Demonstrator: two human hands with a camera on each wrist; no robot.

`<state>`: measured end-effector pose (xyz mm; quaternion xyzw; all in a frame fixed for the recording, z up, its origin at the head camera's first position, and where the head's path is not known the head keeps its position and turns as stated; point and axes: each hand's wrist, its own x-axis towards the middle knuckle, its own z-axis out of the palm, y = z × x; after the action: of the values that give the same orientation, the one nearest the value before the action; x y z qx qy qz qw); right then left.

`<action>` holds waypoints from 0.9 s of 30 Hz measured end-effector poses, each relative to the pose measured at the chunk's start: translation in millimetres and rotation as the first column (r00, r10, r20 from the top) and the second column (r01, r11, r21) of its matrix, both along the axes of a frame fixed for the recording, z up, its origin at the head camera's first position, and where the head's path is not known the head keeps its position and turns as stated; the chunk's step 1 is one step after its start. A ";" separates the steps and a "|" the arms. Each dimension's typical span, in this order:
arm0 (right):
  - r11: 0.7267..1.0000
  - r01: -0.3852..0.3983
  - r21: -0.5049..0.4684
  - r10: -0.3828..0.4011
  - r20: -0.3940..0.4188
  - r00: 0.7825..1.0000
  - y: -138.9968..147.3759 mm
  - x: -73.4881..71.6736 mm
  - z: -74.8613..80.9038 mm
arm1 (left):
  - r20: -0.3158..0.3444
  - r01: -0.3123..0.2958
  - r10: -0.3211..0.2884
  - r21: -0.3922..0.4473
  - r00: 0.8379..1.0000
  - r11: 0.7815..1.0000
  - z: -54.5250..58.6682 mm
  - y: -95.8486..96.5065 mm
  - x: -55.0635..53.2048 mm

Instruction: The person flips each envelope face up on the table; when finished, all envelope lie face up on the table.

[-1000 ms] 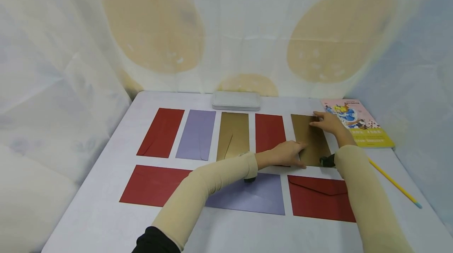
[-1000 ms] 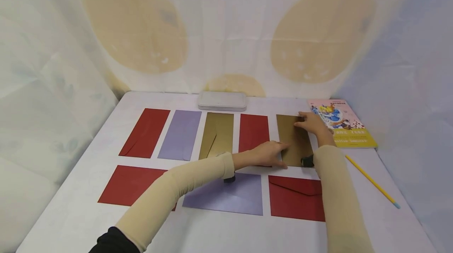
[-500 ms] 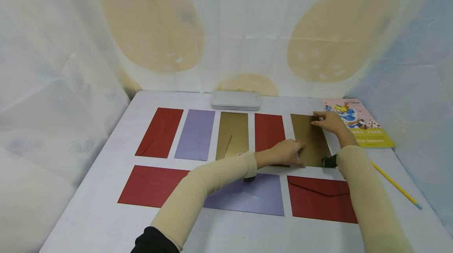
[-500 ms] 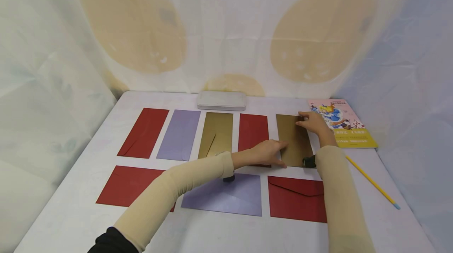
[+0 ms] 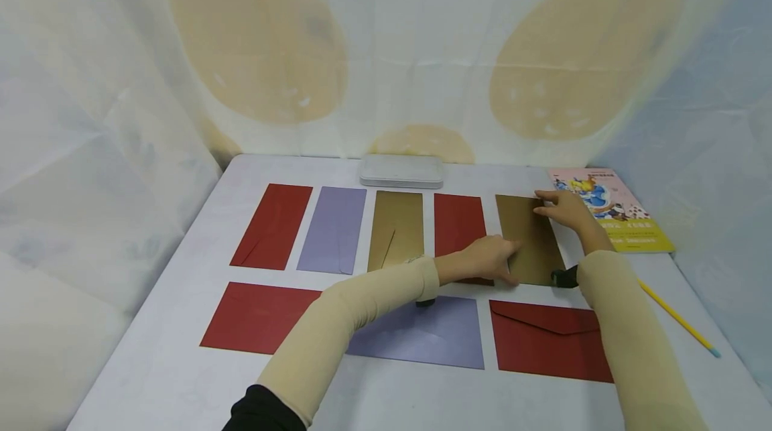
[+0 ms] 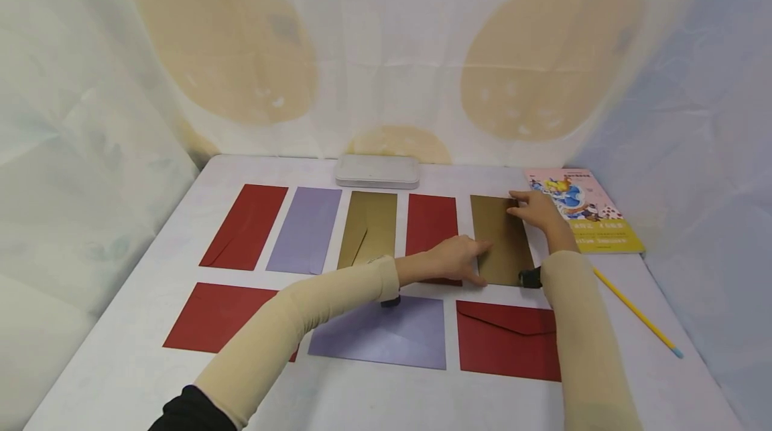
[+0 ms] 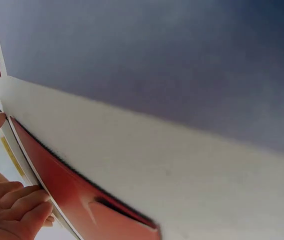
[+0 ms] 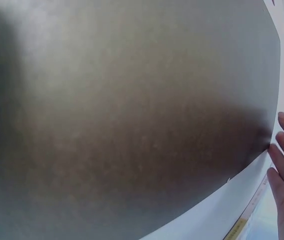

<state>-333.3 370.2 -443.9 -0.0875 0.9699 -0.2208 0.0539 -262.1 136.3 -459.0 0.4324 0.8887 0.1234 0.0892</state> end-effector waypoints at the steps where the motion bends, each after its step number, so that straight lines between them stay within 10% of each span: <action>1: 1.000 0.001 0.002 -0.001 0.004 1.000 0.3 0.1 -0.5 | -0.006 0.001 -0.001 -0.003 1.000 1.000 -0.3 0.0 0.2; 27: 0.999 0.023 -0.023 -0.021 0.064 0.998 6.9 10.8 0.2 | -0.091 0.056 -0.062 -0.068 0.994 0.996 1.4 2.5 4.7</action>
<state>-322.6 377.2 -443.7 -0.0703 0.9658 -0.2357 0.0815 -257.4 138.9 -457.6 0.4605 0.8824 0.0712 0.0655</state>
